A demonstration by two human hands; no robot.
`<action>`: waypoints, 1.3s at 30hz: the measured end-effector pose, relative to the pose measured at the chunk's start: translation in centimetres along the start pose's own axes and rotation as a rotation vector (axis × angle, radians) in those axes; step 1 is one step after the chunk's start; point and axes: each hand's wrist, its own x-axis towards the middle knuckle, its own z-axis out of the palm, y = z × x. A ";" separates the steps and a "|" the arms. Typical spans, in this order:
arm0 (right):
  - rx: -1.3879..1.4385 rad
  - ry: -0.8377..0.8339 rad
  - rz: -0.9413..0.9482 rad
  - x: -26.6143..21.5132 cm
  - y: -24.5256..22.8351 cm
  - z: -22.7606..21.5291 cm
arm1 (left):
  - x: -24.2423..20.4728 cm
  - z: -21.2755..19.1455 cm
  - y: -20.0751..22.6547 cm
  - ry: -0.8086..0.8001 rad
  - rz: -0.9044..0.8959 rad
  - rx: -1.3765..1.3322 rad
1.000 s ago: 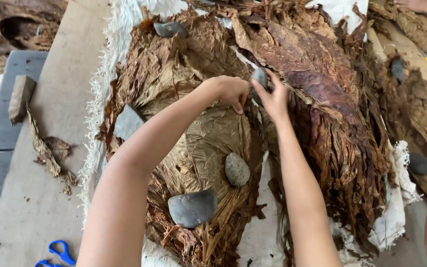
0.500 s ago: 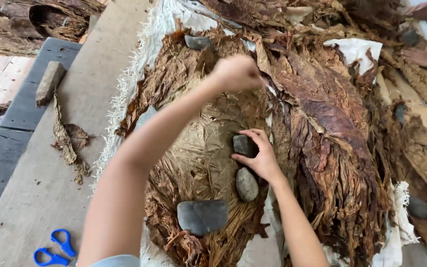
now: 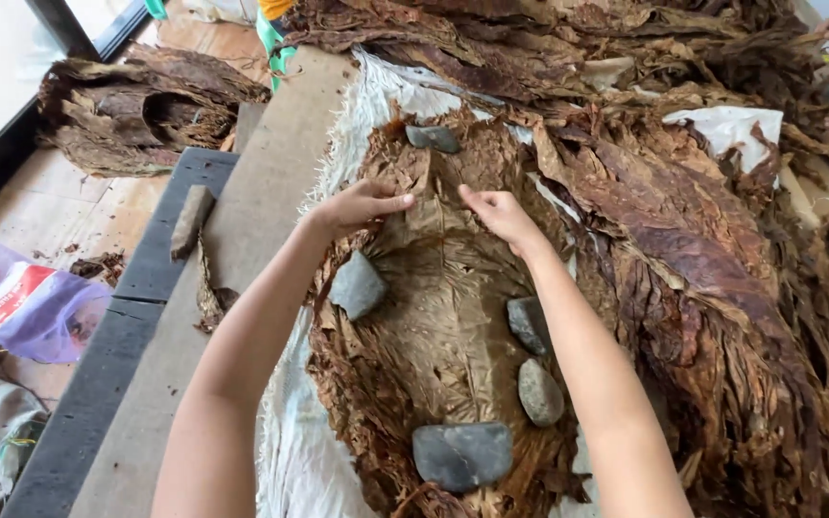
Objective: The person repeatedly lifts, folds, and presses dried brown leaves on a white cloth using several small stones as weights. The hands adjust the leaves and reposition the stones to keep the leaves flat and compacted.
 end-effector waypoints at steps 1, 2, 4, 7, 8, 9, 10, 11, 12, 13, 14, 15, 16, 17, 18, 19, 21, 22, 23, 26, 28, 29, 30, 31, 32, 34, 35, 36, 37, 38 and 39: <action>-0.002 0.001 -0.002 -1.7 -4.2 0.7 | -0.1 0.5 0.7 0.000 0.003 0.000; -0.068 -0.042 0.017 -3.4 -8.3 1.5 | -0.2 1.1 1.3 -0.018 0.040 -0.138; -0.136 -0.077 0.039 -5.5 -13.4 2.3 | 0.8 2.2 1.6 -0.043 0.078 -0.276; -0.037 -0.172 0.132 -6.5 -16.8 2.6 | 3.4 3.3 0.9 0.065 0.220 -0.322; 0.013 -0.191 0.109 -7.0 -18.1 2.5 | 4.2 3.3 0.9 0.107 0.326 -0.284; 0.066 -0.208 0.086 -7.6 -19.5 2.4 | 5.0 3.4 1.0 0.148 0.432 -0.244; 0.062 -0.202 0.086 -4.6 -16.2 1.0 | 6.0 2.3 0.2 0.142 0.434 -0.246; -0.011 -0.122 -0.011 -1.6 -12.9 -0.5 | 7.1 1.3 -0.4 0.189 0.506 -0.118; -0.086 -0.043 -0.108 1.3 -9.6 -2.2 | 8.2 0.3 -1.1 0.236 0.577 0.010; -0.087 -0.036 -0.106 2.7 -8.6 -2.7 | 7.7 0.2 -0.4 0.229 0.579 0.009; -0.273 0.144 -0.231 4.2 -7.6 -3.2 | 7.2 0.1 0.4 0.328 0.586 0.104; -0.457 0.322 -0.355 5.6 -6.6 -3.7 | 6.6 0.0 1.1 0.428 0.591 0.202; -0.458 0.326 -0.353 3.4 -8.9 -3.4 | 7.9 -0.1 0.7 0.423 0.592 0.202; -0.479 0.370 -0.430 1.3 -11.2 -3.0 | 9.1 -0.2 0.3 0.468 0.510 0.206; -0.501 0.413 -0.508 -0.8 -13.5 -2.7 | 10.3 -0.2 0.0 0.513 0.428 0.209; -0.500 0.414 -0.502 -0.7 -13.0 -2.5 | 11.8 -1.0 -1.3 0.509 0.424 0.211; -0.438 0.375 -0.534 -0.7 -11.7 -2.0 | 14.4 -2.4 -4.4 0.586 0.388 0.260; -0.436 0.372 -0.524 -0.5 -10.1 -2.7 | 15.8 -3.6 -6.2 0.582 0.378 0.262; -0.336 0.158 -0.308 -0.6 -8.3 -3.4 | 17.0 -4.6 -8.2 0.596 0.378 0.312; -0.248 -0.002 -0.087 -0.8 -2.6 -5.2 | 17.1 -5.6 -10.5 0.609 0.349 0.391; -0.268 0.055 -0.085 -1.2 -1.6 -6.2 | 15.3 -4.1 -8.3 0.607 0.327 0.418; -0.425 0.218 -0.197 -1.4 -2.2 -6.3 | 13.7 -3.0 -6.2 0.640 0.477 0.450; -0.583 0.380 -0.310 -1.7 -2.7 -6.3 | 12.1 -1.9 -4.1 0.670 0.628 0.479; -0.579 0.377 -0.295 -2.1 -3.5 -6.7 | 11.3 -1.5 -2.7 0.660 0.616 0.483; -0.726 0.472 -0.579 -2.6 -4.2 -7.1 | 10.5 -1.2 -1.4 0.634 0.731 0.501; -0.867 0.542 -0.854 -3.1 -3.5 -7.1 | 9.6 -1.1 -1.5 0.602 0.824 0.515; -0.896 0.472 -0.751 -2.5 -2.6 -6.9 | 10.0 -1.7 -2.0 0.612 0.725 0.672; -0.922 0.400 -0.651 -2.1 -2.0 -6.8 | 10.2 -2.3 -2.4 0.617 0.621 0.827; -0.920 0.411 -0.665 -2.0 -2.1 -6.1 | 10.6 -2.3 -3.4 0.626 0.635 0.832; -0.794 0.288 -0.442 -2.0 -2.3 -5.3 | 11.0 -2.5 -4.3 0.603 0.446 0.890; -0.666 0.168 -0.226 -1.7 -2.6 -4.8 | 11.8 -2.6 -4.9 0.578 0.261 0.939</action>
